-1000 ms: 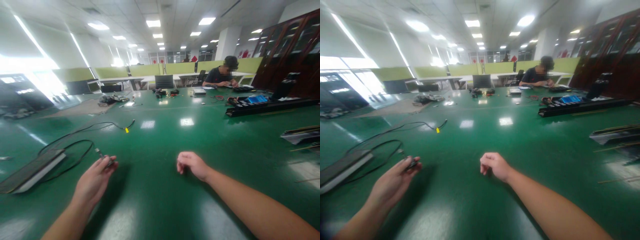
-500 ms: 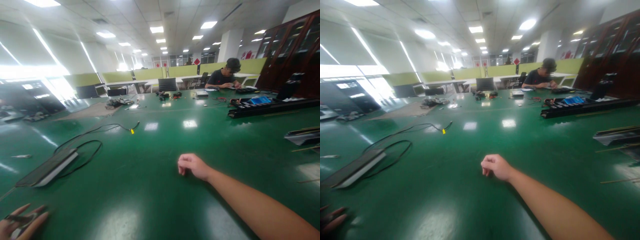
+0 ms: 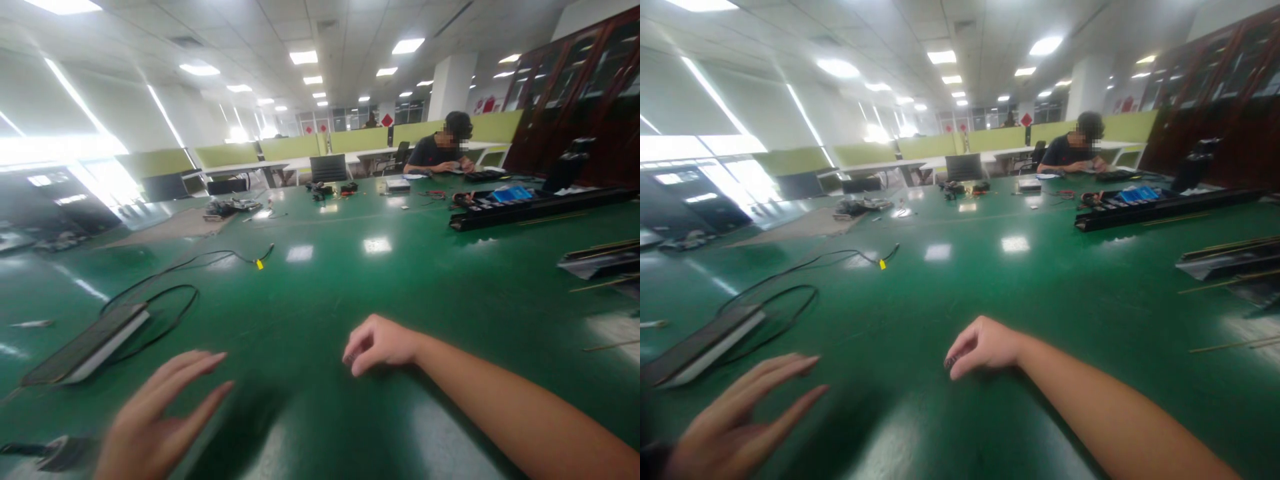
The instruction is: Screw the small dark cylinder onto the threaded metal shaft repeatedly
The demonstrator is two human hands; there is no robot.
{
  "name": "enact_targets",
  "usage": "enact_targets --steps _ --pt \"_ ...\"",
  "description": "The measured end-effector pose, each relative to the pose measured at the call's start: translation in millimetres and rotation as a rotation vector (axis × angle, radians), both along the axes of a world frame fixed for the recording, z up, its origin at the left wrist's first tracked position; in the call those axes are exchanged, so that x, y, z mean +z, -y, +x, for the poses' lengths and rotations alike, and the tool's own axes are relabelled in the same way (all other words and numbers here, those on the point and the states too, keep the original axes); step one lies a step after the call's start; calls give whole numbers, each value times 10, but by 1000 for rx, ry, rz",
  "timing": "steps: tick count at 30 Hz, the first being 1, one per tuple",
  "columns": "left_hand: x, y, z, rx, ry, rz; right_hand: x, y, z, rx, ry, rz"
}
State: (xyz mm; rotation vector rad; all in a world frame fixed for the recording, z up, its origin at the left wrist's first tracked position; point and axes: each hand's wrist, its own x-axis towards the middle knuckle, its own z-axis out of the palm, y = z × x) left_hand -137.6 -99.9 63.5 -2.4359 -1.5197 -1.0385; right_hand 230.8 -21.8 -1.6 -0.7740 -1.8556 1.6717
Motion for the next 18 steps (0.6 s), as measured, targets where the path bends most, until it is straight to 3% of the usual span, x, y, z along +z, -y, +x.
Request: enact_targets --steps 5,8,13,18 --pt "-39 -246 997 -411 3 -356 -5 18 22 90 48 46" --pt "-61 -334 1424 -557 19 -559 6 32 28 128 23 15" --pt "-186 -346 1634 -617 124 -577 25 35 31 170 0 -30" --pt "-148 -319 1538 -524 126 -559 3 46 11 145 37 -66"
